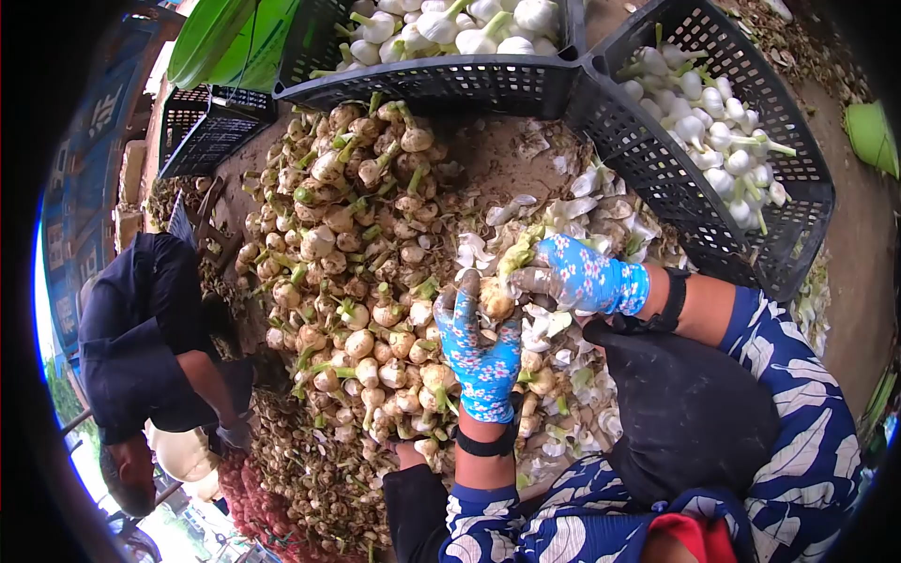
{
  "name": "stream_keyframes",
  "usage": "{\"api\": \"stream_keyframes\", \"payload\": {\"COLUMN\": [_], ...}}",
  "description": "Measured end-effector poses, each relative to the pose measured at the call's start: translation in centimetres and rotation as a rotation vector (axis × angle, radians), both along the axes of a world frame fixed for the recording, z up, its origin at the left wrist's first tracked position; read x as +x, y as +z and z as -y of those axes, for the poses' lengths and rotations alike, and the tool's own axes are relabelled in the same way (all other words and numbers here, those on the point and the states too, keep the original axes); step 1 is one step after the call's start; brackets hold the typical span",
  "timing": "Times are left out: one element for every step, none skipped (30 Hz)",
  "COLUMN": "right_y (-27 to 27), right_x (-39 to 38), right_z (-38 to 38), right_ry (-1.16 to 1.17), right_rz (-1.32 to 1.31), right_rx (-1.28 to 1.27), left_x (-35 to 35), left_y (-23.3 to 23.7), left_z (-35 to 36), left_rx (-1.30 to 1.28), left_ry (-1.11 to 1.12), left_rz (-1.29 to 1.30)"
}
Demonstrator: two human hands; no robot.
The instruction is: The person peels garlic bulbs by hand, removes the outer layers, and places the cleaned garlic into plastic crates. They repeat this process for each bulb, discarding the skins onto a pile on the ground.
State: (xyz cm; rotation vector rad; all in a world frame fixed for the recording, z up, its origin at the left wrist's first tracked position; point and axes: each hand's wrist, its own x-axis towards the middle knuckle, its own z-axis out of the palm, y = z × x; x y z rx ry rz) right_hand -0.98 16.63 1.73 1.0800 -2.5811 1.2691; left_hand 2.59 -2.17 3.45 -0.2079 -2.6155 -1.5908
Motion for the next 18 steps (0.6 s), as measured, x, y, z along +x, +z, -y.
{"api": "stream_keyframes", "payload": {"right_y": [0.1, 0.3, 0.1, -0.6, -1.6, -2.4, -3.0, -3.5, -3.1, -1.8, 1.2, -1.1, -2.0, -2.4, -0.6, 0.9, 0.4, 0.3], "right_x": [0.1, 0.1, 0.2, 0.2, 0.4, 0.4, 0.7, 1.2, 1.2, 1.1, 0.1, 0.3, 0.0, 0.6, 0.8, 0.8, 1.0, 1.0], "right_z": [0.2, 0.3, 0.4, 0.4, 0.5, 1.0, 1.1, 1.2, 1.2, 0.6, 0.3, 0.2, 0.5, 0.5, 0.8, 0.6, 0.4, 0.4], "right_ry": [-0.006, -0.018, -0.02, -0.021, -0.021, -0.013, -0.01, -0.038, -0.069, 0.044, 0.019, -0.002, -0.02, -0.033, -0.046, -0.018, 0.039, 0.053], "right_rz": [0.016, 0.241, 0.243, 0.37, 0.498, 0.056, 0.055, 0.186, 0.319, 0.564, 1.014, 0.596, 0.178, 0.316, 0.455, 0.971, 1.493, 1.58], "right_rx": [0.023, 0.002, 0.001, -0.076, -0.153, -0.096, -0.096, -0.092, -0.087, -0.181, -0.26, -0.208, -0.151, -0.22, -0.286, -0.434, -0.685, -0.819], "left_x": [-0.1, 0.0, -0.2, -0.5, -0.8, -1.1, -0.8, -0.9, -1.1, -1.2, -1.4, -1.0, -0.6, -0.5, -0.3, -0.1, 0.6, 1.0], "left_y": [0.0, 0.0, 0.4, 1.2, 1.6, 0.8, 0.2, -0.2, -0.5, -1.0, -0.5, -0.2, 0.0, 0.0, -0.1, -0.2, -1.6, -1.4], "left_z": [0.1, 0.0, 0.0, 0.0, 0.2, 0.8, 0.7, 1.0, 1.1, 0.7, 0.1, -0.5, -0.9, -1.0, -1.0, -0.9, 0.2, 0.0], "left_rx": [0.015, 0.131, 0.13, 0.43, 0.728, 1.241, 1.413, 1.488, 1.559, 1.534, 1.374, 1.108, 0.842, 0.843, 0.91, 0.976, 1.378, 1.472], "left_ry": [-0.001, -0.003, -0.005, 0.068, 0.143, -0.027, 0.047, 0.125, 0.206, 0.238, 0.209, 0.284, 0.349, 0.349, 0.257, 0.167, 0.108, 0.154], "left_rz": [-0.009, 0.035, 0.038, 0.368, 0.702, 0.793, 0.916, 1.059, 1.207, 1.233, 1.112, 0.9, 0.685, 0.684, 0.656, 0.626, 0.719, 0.739]}}
